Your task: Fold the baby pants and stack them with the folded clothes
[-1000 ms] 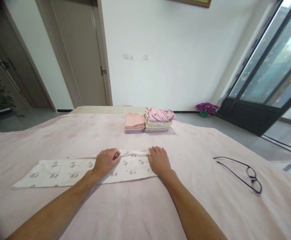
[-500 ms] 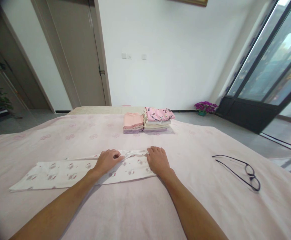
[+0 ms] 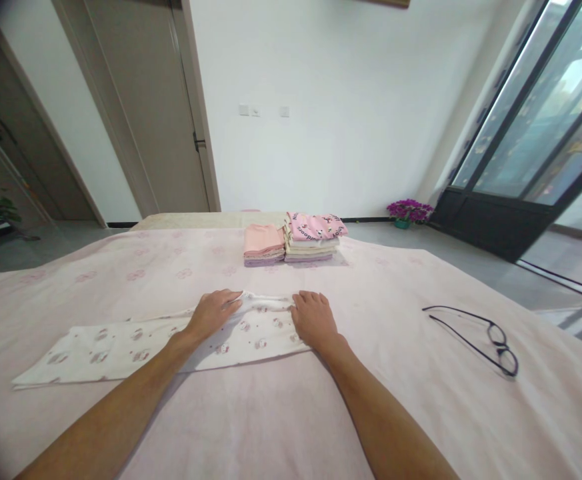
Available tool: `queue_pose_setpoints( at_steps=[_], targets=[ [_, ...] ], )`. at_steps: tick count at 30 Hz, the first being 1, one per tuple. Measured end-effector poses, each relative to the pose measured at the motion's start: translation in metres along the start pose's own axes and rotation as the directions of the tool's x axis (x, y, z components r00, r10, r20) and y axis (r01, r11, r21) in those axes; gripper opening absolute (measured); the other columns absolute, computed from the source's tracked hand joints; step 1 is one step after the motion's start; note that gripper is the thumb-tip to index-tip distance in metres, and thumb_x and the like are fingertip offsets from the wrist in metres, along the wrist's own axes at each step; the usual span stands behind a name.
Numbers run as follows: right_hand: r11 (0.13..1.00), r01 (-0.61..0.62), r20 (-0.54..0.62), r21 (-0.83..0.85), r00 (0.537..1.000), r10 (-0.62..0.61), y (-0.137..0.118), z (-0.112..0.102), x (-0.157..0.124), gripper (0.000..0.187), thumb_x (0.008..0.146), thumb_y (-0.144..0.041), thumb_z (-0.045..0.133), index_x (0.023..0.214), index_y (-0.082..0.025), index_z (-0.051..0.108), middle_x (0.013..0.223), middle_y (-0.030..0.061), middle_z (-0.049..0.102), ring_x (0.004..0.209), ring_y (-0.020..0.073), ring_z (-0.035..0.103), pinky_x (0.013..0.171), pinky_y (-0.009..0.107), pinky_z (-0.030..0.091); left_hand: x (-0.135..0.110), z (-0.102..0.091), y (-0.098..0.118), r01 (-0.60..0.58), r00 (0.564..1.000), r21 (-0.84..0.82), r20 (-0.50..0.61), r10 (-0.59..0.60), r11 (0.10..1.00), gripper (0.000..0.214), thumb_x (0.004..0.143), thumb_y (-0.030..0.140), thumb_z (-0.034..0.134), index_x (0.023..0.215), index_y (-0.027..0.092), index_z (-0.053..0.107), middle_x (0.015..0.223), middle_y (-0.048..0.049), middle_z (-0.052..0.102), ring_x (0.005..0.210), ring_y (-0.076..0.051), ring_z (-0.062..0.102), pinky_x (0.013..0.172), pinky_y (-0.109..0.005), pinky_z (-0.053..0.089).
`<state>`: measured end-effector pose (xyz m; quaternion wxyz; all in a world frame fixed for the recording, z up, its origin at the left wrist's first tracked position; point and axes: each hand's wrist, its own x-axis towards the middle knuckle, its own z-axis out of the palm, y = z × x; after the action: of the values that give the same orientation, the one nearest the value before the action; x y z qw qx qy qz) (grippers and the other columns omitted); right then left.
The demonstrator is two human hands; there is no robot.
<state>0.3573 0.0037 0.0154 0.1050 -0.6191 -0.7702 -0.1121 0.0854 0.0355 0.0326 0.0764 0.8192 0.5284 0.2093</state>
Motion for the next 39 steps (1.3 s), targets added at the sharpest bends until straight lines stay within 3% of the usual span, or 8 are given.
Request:
queue_pose_setpoints(
  at_steps=[8,16,19,21,24,28,33,39],
  targets=[
    [1.000,0.000,0.014,0.000,1.000,0.000,-0.001,-0.001,0.000,0.037,0.100,-0.033,0.039,0.128,-0.021,0.059,0.133,0.0092,0.060,0.122,0.0237,0.051,0.107,0.036,0.030,0.023,0.018,-0.010,0.085,0.996,0.168,-0.017,-0.084,0.982,0.032,0.096,0.038,0.044,0.098,0.030,0.075,0.098,-0.0038,0.074,0.097,-0.023,0.064,0.084,-0.036,0.035],
    [0.995,-0.055,0.074,0.081,0.996,0.049,0.004,-0.002,0.003,0.039,0.101,-0.038,0.038,0.132,-0.022,0.055,0.136,0.0091,0.058,0.125,0.0232,0.050,0.107,0.035,0.030,0.032,0.028,-0.019,0.163,0.983,0.197,-0.120,-0.141,0.967,0.024,0.093,0.037,0.051,0.099,0.026,0.071,0.093,-0.0043,0.073,0.090,-0.023,0.063,0.084,-0.038,0.034],
    [0.983,-0.148,0.132,0.107,0.982,0.134,0.007,-0.006,0.004,0.044,0.100,-0.039,0.038,0.138,-0.020,0.050,0.141,0.0112,0.054,0.127,0.0249,0.048,0.104,0.036,0.033,0.029,0.026,-0.015,0.158,0.975,0.234,-0.189,-0.115,0.959,0.024,0.092,0.033,0.054,0.110,0.025,0.068,0.105,-0.0081,0.069,0.101,-0.028,0.059,0.090,-0.041,0.034],
    [0.966,-0.231,0.154,0.114,0.965,0.212,0.011,-0.010,0.004,0.047,0.100,-0.040,0.039,0.141,-0.019,0.047,0.143,0.0126,0.051,0.127,0.0263,0.048,0.101,0.036,0.036,0.024,0.024,-0.011,0.098,0.972,0.242,-0.233,-0.041,0.965,0.027,0.091,0.029,0.056,0.116,0.024,0.066,0.110,-0.0094,0.066,0.106,-0.028,0.056,0.092,-0.042,0.035],
    [0.933,-0.348,0.145,0.090,0.931,0.334,0.021,-0.023,0.003,0.050,0.098,-0.045,0.040,0.140,-0.018,0.048,0.137,0.0146,0.055,0.124,0.0287,0.050,0.095,0.036,0.041,0.010,0.020,-0.004,-0.125,0.955,0.168,-0.248,0.165,0.978,0.020,0.093,0.023,0.053,0.107,0.022,0.067,0.104,-0.0077,0.065,0.101,-0.024,0.057,0.089,-0.037,0.041],
    [0.886,-0.462,0.249,0.043,0.864,0.438,0.036,-0.045,0.002,0.054,0.095,-0.056,0.040,0.132,-0.019,0.054,0.124,0.0148,0.064,0.112,0.0298,0.059,0.087,0.038,0.045,-0.025,0.010,0.018,-0.382,0.914,-0.003,-0.145,0.378,0.924,0.017,0.097,0.031,0.051,0.100,0.022,0.065,0.099,-0.0042,0.066,0.095,-0.019,0.059,0.087,-0.032,0.045],
    [0.892,-0.451,0.410,-0.018,0.811,0.418,0.041,-0.060,0.002,0.054,0.086,-0.057,0.051,0.125,-0.021,0.059,0.113,0.0132,0.070,0.104,0.0316,0.065,0.082,0.039,0.046,-0.071,-0.002,0.043,-0.437,0.899,0.063,-0.001,0.438,0.897,0.022,0.085,0.033,0.067,0.103,0.023,0.063,0.103,-0.0045,0.064,0.095,-0.023,0.058,0.082,-0.037,0.046],
    [0.878,-0.477,0.405,0.049,0.813,0.419,0.045,-0.057,0.003,0.049,0.082,-0.044,0.058,0.126,-0.024,0.059,0.120,0.0105,0.068,0.106,0.0272,0.064,0.082,0.034,0.045,-0.084,-0.001,0.038,-0.420,0.906,0.198,0.033,0.422,0.886,0.012,0.090,0.015,0.053,0.094,0.021,0.064,0.093,-0.0044,0.064,0.086,-0.022,0.058,0.077,-0.037,0.044]
  ],
)
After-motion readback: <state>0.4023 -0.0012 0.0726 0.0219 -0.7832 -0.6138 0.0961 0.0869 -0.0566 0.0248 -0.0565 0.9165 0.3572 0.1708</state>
